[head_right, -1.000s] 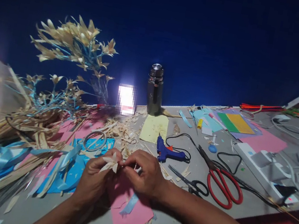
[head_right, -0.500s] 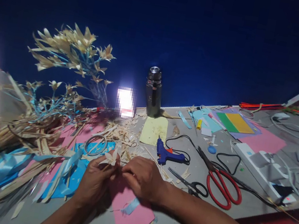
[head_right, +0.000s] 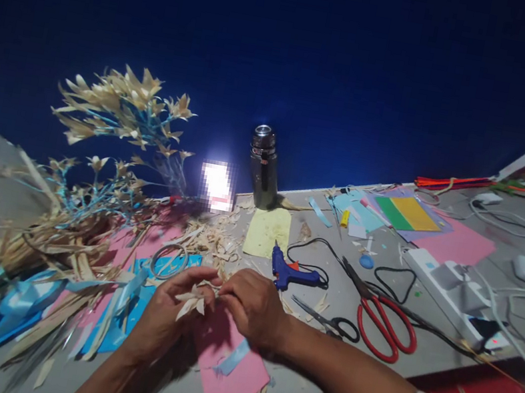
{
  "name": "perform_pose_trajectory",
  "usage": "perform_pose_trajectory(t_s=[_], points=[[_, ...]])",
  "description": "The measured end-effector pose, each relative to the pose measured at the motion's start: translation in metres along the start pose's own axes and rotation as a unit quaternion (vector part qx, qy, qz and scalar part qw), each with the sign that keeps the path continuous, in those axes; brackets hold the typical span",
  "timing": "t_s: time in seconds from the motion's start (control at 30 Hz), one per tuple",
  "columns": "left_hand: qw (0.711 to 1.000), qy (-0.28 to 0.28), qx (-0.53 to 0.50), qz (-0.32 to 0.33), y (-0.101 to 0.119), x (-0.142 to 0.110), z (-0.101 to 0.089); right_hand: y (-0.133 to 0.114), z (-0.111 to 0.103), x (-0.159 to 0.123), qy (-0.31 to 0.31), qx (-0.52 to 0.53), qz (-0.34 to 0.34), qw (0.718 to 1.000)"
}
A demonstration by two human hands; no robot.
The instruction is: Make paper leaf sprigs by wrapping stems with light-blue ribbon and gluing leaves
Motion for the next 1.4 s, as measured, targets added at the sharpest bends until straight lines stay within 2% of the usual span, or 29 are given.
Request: perform_pose_trajectory(t_s=[0.17,0.37,0.47,0.6,0.8,0.93,1.03,1.13,1.3,1.4], points=[[0.993,0.058,0.106,0.004,-0.004,-0.001,-0.002,0.006,-0.004,0.001,0.011,-0.072,0.01,0.997],[0.999,-0.025,0.02,-0.038,0.0,-0.001,0.014,0.005,-0.008,0.002,0.017,-0.065,0.029,0.997],[0.998,-0.018,0.024,-0.052,-0.001,0.001,0.015,0.005,-0.011,0.003,0.044,-0.038,0.054,0.997],[0.996,0.062,0.062,0.02,-0.001,0.004,0.015,0.003,-0.015,0.004,0.072,-0.022,0.041,0.996],[0.965,0.083,0.193,0.154,0.001,0.001,0.024,-0.002,-0.016,0.005,0.066,-0.043,-0.002,0.997],[0.959,0.079,0.171,0.21,0.004,0.001,0.023,0.003,-0.012,0.005,0.042,-0.023,0.009,0.999],[0.959,0.104,0.119,0.234,0.009,0.002,0.022,0.011,-0.008,0.003,0.013,-0.013,0.035,0.999],[0.964,0.11,0.079,0.229,0.01,0.003,0.023,0.015,-0.005,0.002,-0.003,-0.003,0.061,0.998],[0.979,0.155,0.048,0.121,-0.003,0.005,0.018,0.015,-0.002,0.003,-0.019,-0.008,0.047,0.999],[0.984,0.147,0.028,0.096,-0.005,0.005,0.015,0.015,0.0,0.003,-0.021,-0.017,0.041,0.999]])
Point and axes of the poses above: each hand's wrist, its own x-axis towards the middle knuckle, its own z-axis out of the palm, y = z × x, the point moved 3 cm from there along x, towards the middle knuckle, and after that the axes turned 10 degrees about -y, right-handed, at the moved point
